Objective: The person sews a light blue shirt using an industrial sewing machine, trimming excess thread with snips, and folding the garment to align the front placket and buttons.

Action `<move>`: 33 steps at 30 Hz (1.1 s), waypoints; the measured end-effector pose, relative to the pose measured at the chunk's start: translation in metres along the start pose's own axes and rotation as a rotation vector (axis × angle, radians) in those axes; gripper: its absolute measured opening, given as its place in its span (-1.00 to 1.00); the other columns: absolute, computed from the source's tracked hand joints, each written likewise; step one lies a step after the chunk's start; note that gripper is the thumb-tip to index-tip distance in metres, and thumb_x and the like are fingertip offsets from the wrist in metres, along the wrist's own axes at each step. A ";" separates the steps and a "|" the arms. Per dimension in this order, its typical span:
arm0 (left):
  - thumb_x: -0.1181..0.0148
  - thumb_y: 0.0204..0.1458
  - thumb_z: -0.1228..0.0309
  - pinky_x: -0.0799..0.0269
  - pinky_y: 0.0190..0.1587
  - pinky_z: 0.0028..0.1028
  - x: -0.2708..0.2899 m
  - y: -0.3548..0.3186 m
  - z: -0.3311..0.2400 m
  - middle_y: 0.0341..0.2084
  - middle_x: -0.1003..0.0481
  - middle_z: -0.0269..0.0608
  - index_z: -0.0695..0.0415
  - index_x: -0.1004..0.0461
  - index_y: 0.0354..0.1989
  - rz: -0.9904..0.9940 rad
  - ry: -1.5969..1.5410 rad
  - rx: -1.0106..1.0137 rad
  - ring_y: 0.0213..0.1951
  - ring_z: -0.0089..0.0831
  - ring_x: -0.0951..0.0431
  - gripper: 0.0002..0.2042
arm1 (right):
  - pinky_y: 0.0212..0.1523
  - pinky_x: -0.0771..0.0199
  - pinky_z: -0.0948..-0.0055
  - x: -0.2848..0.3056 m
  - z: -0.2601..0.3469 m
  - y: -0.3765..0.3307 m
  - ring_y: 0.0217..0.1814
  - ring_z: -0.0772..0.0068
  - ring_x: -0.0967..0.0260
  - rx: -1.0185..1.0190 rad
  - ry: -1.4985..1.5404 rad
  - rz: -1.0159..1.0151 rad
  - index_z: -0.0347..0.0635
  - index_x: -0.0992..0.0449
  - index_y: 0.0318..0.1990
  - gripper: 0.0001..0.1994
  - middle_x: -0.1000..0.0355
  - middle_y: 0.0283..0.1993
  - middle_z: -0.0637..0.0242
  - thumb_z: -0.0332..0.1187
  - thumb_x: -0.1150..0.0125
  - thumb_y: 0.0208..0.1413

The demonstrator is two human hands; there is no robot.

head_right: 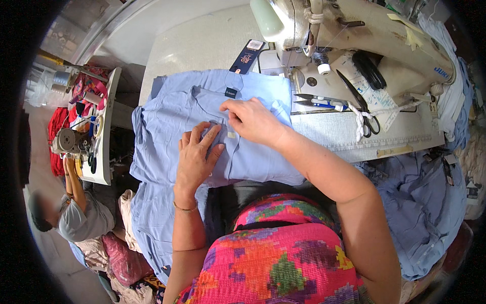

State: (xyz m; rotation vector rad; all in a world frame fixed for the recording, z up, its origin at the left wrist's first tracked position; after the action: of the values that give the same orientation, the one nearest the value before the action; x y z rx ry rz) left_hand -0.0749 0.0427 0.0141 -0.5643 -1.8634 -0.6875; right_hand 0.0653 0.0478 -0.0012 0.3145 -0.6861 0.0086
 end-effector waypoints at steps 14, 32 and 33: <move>-0.23 -0.10 0.43 -0.20 0.00 -0.28 -0.003 0.005 0.006 -0.08 -0.41 -0.18 0.14 -0.49 -0.18 -0.127 -0.336 0.106 -0.07 -0.19 -0.35 -0.74 | -0.26 -0.34 0.29 0.002 -0.003 0.003 -0.37 0.27 -0.41 -0.068 0.150 0.047 -0.19 -0.40 -0.10 -0.76 -0.42 -0.44 0.32 -0.51 -0.04 0.03; -0.17 -0.05 0.45 0.08 0.19 -0.29 -0.023 0.008 0.010 0.06 -0.37 -0.20 0.21 -0.45 -0.33 -0.205 -0.462 0.085 0.09 -0.30 -0.29 -0.87 | -0.26 -0.31 0.54 -0.003 0.004 -0.003 -0.39 0.63 -0.20 -0.145 0.440 0.262 -0.21 -0.27 0.09 -0.59 -0.25 -0.47 0.42 -0.54 -0.08 0.03; -0.17 -0.05 0.46 0.08 0.19 -0.29 -0.023 0.007 0.010 0.06 -0.37 -0.20 0.20 -0.45 -0.33 -0.210 -0.476 0.088 0.09 -0.30 -0.29 -0.87 | -0.23 -0.31 0.54 -0.005 0.005 -0.004 -0.39 0.64 -0.18 -0.134 0.398 0.307 -0.19 -0.26 0.11 -0.56 -0.23 -0.47 0.43 -0.54 -0.09 0.02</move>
State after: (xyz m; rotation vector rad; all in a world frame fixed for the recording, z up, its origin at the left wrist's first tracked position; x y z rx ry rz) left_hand -0.0688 0.0536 -0.0086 -0.5090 -2.4112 -0.6405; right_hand 0.0589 0.0427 -0.0014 0.0706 -0.3312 0.3094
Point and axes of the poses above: each hand's wrist, its own y-axis towards the middle knuckle, its own x-axis out of the back of the hand, z = x × y, the point moved 8 cm from there along y, towards the middle knuckle
